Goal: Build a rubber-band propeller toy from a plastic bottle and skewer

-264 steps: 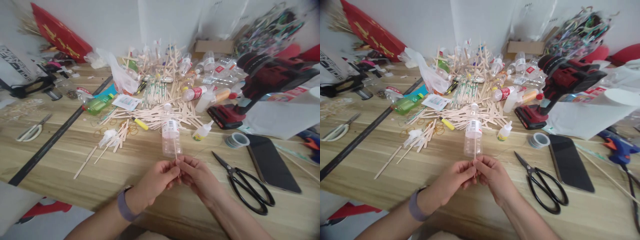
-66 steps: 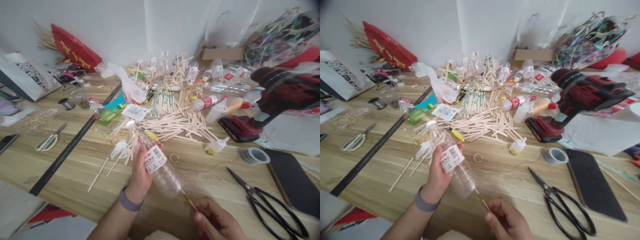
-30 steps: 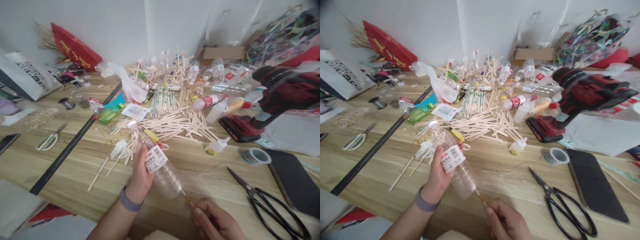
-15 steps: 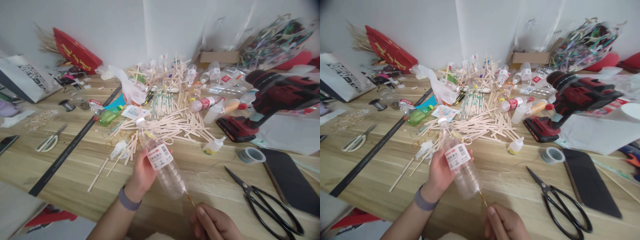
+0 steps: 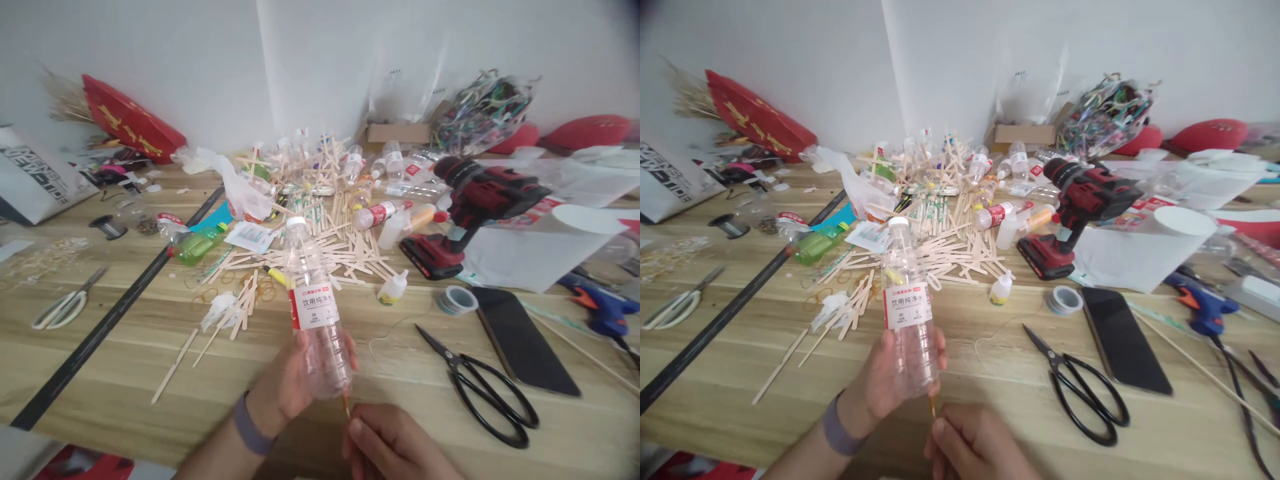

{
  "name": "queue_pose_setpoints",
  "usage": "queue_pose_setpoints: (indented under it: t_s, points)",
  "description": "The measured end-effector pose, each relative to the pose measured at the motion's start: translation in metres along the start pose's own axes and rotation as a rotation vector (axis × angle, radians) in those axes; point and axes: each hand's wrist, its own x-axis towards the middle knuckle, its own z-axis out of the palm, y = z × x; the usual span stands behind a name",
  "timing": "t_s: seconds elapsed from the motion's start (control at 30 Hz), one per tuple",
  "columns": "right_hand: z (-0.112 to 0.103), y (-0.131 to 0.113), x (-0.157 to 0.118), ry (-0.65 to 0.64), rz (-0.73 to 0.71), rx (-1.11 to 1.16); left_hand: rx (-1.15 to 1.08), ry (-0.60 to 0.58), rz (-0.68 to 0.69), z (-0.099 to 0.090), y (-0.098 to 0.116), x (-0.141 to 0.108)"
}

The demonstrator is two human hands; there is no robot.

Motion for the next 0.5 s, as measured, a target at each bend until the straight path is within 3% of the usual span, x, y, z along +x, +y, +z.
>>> queue_pose_setpoints:
  t_s: [0.03, 0.17, 0.2, 0.3, 0.4, 0.5]
  points:
    - [-0.007, -0.005, 0.003, 0.041, -0.045, -0.084, 0.016, 0.005, -0.02, -0.001, 0.0, 0.0]
    - [-0.039, -0.036, 0.025, 0.604, -0.326, -0.282, 0.042, 0.028, -0.083, -0.002, 0.005, -0.001]
    - [-0.045, -0.044, 0.032, 0.658, -0.415, -0.293, 0.046, 0.03, -0.084, -0.001, 0.006, -0.001]
    - [-0.054, -0.057, 0.055, 0.591, -0.53, -0.261, 0.051, 0.012, -0.12, -0.001, 0.008, -0.003]
    - [-0.055, -0.057, 0.068, 0.522, -0.54, -0.19, 0.051, 0.001, -0.156, -0.005, 0.012, -0.006]
    - [-0.056, -0.056, 0.067, 0.474, -0.512, -0.144, 0.084, 0.089, -0.07, -0.012, 0.02, -0.011]
